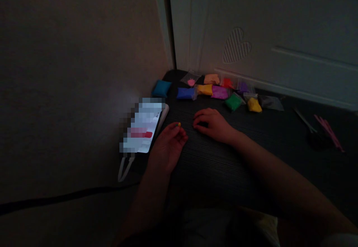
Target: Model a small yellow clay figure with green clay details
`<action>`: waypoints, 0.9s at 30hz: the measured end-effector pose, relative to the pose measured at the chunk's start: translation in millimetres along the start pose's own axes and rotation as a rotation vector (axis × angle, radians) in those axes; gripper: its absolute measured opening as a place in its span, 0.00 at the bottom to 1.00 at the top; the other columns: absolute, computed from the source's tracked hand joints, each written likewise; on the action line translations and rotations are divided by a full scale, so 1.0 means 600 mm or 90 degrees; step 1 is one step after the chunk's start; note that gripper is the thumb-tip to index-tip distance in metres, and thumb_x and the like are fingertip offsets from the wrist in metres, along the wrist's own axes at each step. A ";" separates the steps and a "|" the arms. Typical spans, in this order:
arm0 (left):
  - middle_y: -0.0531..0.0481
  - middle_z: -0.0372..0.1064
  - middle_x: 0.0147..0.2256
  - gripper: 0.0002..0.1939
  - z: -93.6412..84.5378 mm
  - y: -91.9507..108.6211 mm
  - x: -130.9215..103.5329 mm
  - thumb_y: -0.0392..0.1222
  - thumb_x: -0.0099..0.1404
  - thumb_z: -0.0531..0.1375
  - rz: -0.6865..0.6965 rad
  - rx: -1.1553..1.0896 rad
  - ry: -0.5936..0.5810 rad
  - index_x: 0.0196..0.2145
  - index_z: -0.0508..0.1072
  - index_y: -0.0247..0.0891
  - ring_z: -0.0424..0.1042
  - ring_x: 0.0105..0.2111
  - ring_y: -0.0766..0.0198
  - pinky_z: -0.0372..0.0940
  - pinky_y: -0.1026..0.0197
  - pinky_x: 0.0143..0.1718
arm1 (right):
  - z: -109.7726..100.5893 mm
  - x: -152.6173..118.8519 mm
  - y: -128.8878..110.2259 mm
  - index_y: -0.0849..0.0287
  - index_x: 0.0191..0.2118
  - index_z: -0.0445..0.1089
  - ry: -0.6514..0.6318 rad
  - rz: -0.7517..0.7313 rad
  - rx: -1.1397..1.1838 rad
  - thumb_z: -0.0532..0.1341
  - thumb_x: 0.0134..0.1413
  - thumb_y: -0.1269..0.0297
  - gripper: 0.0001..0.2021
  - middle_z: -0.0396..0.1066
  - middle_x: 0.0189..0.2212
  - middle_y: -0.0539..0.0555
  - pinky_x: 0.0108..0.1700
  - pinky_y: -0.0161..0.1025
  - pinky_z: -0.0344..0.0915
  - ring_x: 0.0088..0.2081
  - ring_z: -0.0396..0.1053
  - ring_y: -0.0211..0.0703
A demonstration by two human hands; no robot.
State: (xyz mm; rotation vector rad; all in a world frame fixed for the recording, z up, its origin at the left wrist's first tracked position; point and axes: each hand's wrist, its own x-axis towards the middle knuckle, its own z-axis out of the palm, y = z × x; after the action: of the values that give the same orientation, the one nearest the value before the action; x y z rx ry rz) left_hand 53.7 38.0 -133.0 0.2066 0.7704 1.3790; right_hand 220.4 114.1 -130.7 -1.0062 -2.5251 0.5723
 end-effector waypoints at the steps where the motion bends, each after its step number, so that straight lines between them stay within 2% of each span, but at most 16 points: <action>1: 0.53 0.67 0.25 0.06 0.000 0.000 0.000 0.30 0.53 0.59 0.000 0.000 -0.001 0.31 0.70 0.34 0.68 0.28 0.71 0.64 0.66 0.31 | 0.000 0.000 0.000 0.55 0.33 0.71 0.000 0.002 0.006 0.58 0.50 0.64 0.06 0.68 0.40 0.52 0.43 0.43 0.53 0.42 0.62 0.45; 5: 0.53 0.67 0.26 0.06 -0.003 -0.002 0.004 0.29 0.52 0.59 0.002 0.000 0.004 0.31 0.70 0.34 0.68 0.28 0.70 0.65 0.66 0.31 | 0.000 0.001 0.000 0.56 0.33 0.70 0.001 0.020 0.054 0.57 0.50 0.65 0.06 0.68 0.40 0.53 0.44 0.44 0.53 0.42 0.63 0.44; 9: 0.53 0.68 0.27 0.06 -0.005 -0.003 0.006 0.30 0.53 0.59 0.003 0.006 -0.002 0.31 0.70 0.34 0.69 0.28 0.71 0.65 0.66 0.33 | -0.009 0.000 -0.002 0.57 0.33 0.70 0.022 0.047 0.192 0.57 0.50 0.66 0.05 0.67 0.40 0.53 0.46 0.41 0.55 0.42 0.64 0.41; 14: 0.52 0.69 0.27 0.07 0.019 -0.005 0.002 0.29 0.52 0.60 -0.008 0.042 -0.004 0.32 0.71 0.33 0.69 0.28 0.71 0.65 0.66 0.33 | -0.041 -0.014 -0.006 0.58 0.33 0.70 0.062 0.189 0.394 0.58 0.48 0.62 0.07 0.68 0.38 0.52 0.44 0.40 0.58 0.40 0.65 0.41; 17: 0.51 0.69 0.28 0.07 0.058 -0.009 0.001 0.30 0.53 0.60 -0.011 0.055 -0.050 0.32 0.71 0.34 0.69 0.29 0.70 0.64 0.66 0.35 | -0.071 -0.034 -0.008 0.57 0.34 0.70 0.110 0.306 0.523 0.60 0.45 0.59 0.10 0.70 0.34 0.51 0.40 0.40 0.59 0.35 0.66 0.39; 20: 0.51 0.69 0.28 0.07 0.115 -0.017 0.002 0.30 0.53 0.60 -0.002 0.066 -0.113 0.32 0.71 0.34 0.69 0.30 0.70 0.64 0.66 0.36 | -0.112 -0.064 -0.010 0.59 0.32 0.70 0.191 0.360 0.708 0.63 0.43 0.60 0.10 0.70 0.32 0.51 0.37 0.37 0.60 0.33 0.66 0.38; 23: 0.51 0.68 0.29 0.07 0.185 -0.028 0.003 0.30 0.53 0.60 -0.005 0.087 -0.194 0.32 0.71 0.33 0.68 0.30 0.70 0.63 0.65 0.36 | -0.162 -0.101 -0.017 0.59 0.31 0.70 0.249 0.348 0.872 0.63 0.43 0.63 0.08 0.70 0.31 0.51 0.36 0.34 0.61 0.35 0.67 0.37; 27: 0.51 0.67 0.28 0.05 0.286 -0.042 -0.002 0.31 0.54 0.59 -0.013 0.127 -0.311 0.31 0.70 0.33 0.67 0.29 0.70 0.63 0.65 0.35 | -0.228 -0.147 -0.029 0.60 0.32 0.70 0.333 0.251 0.949 0.61 0.47 0.66 0.05 0.70 0.31 0.51 0.36 0.34 0.62 0.35 0.67 0.36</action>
State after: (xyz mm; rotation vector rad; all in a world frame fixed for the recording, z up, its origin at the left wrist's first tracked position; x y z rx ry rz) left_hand 176.4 82.5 -19.0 0.6640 0.4950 1.1647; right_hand 334.7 71.6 -21.0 -0.7839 -0.8904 1.6277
